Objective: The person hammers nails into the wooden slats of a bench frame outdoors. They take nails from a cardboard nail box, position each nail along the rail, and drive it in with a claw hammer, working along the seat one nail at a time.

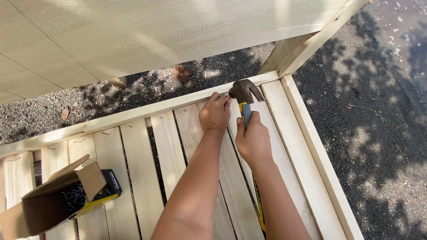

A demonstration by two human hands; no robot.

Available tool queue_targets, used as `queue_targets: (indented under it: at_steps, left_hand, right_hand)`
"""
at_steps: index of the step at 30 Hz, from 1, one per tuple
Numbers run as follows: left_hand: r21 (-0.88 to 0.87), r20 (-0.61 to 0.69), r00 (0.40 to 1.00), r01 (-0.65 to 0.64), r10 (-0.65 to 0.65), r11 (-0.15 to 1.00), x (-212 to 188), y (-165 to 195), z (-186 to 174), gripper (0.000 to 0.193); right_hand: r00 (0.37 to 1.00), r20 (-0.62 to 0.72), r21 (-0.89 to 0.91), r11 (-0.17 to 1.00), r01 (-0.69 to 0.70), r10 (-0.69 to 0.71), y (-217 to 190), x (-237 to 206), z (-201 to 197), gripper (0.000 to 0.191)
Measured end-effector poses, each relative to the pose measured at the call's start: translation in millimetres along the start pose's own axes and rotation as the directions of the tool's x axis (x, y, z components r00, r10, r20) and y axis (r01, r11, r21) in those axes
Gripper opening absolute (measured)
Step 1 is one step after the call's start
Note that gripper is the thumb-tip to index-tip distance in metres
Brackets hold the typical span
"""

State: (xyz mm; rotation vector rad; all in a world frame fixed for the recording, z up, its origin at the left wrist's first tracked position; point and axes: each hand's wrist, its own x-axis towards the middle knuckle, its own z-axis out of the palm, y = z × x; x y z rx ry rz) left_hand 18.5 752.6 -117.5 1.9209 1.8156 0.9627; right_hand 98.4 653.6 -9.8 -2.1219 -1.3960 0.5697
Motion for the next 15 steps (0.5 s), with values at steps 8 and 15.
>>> queue_targets:
  at_steps: [8, 15]
  left_hand:
    - [-0.031, -0.023, 0.999, -0.034, 0.033, 0.999, 1.1, -3.0, 2.9, 0.011]
    - [-0.042, 0.018, 1.0, 0.003, -0.002, 0.999, 2.1, -4.5, 4.1, 0.013]
  right_hand:
    - [0.997, 0.045, -0.046, 0.997, -0.066, 0.068, -7.6, -5.1, 1.8, 0.031]
    - [0.995, -0.028, 0.035, 0.995, -0.095, 0.096, 11.0, -10.0, 2.9, 0.028]
